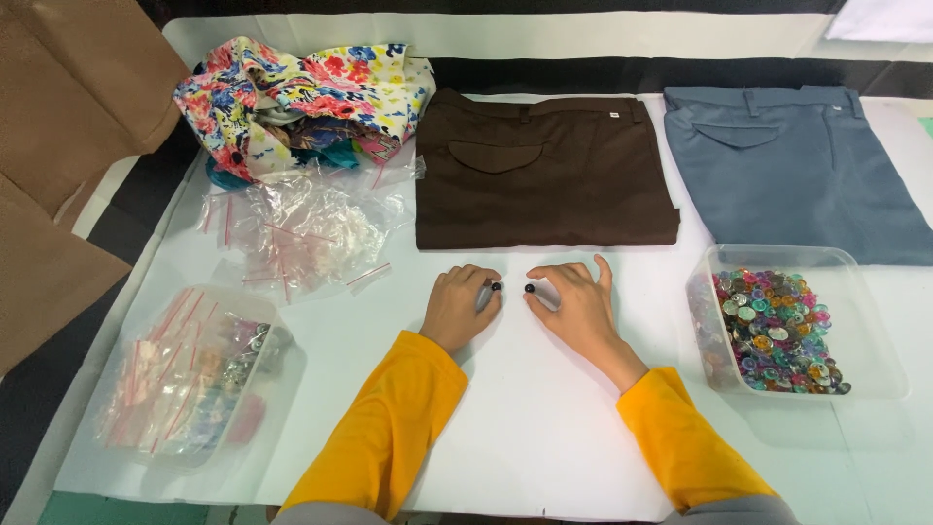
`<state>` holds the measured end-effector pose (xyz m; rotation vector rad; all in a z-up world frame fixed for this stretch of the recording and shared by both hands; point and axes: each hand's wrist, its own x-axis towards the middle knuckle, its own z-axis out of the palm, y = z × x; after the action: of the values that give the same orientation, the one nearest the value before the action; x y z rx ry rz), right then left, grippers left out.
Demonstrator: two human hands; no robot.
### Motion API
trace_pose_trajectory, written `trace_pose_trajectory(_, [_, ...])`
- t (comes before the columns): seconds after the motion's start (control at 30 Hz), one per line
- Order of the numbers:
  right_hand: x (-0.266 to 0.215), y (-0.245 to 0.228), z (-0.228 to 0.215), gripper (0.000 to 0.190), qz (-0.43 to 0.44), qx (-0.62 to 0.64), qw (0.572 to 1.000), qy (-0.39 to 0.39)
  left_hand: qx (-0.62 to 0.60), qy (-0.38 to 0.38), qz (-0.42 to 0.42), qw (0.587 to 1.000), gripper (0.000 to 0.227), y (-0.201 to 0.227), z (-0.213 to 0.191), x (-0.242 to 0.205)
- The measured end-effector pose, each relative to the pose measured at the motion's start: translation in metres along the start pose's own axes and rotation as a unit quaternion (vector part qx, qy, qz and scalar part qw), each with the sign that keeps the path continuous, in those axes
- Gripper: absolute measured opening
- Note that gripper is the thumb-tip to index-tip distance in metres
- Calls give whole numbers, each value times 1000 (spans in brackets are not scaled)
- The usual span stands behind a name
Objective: Sorting and bagging various colored buttons on a white table in a sewing environment.
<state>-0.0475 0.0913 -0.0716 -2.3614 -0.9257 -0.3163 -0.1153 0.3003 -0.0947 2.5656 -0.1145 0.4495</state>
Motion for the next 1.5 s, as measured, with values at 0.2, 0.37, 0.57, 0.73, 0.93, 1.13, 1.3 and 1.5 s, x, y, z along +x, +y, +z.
trace_pose_trajectory(0.2, [-9,28,-18,33,17,-46,999,-9,-5,2,-2,1000,27,0,1,0])
trace_pose_trajectory(0.37, [-14,33,-20,26,28,-59,998,-24,-5,-9,-10,1000,22,-1,2,-1])
trace_pose_trajectory(0.57, [-13,32,-19,21,37,-48,998,-29,-5,-17,-20,1000,22,-1,0,0])
trace_pose_trajectory(0.73, [-14,33,-24,24,56,-32,997,-33,7,-7,-12,1000,26,2,-1,-1])
trace_pose_trajectory(0.93, [-19,18,-62,27,37,41,998,2,-7,40,13,999,38,29,-10,-2])
trace_pose_trajectory(1.13, [-42,6,-148,23,21,62,997,40,-124,40,113,985,31,119,-9,9])
trace_pose_trajectory(1.3, [-69,49,-212,32,271,9,947,-173,-254,-78,218,939,25,204,19,41])
trace_pose_trajectory(1.5, [-82,110,-241,27,334,-24,859,-387,-90,-315,213,920,41,267,100,102])
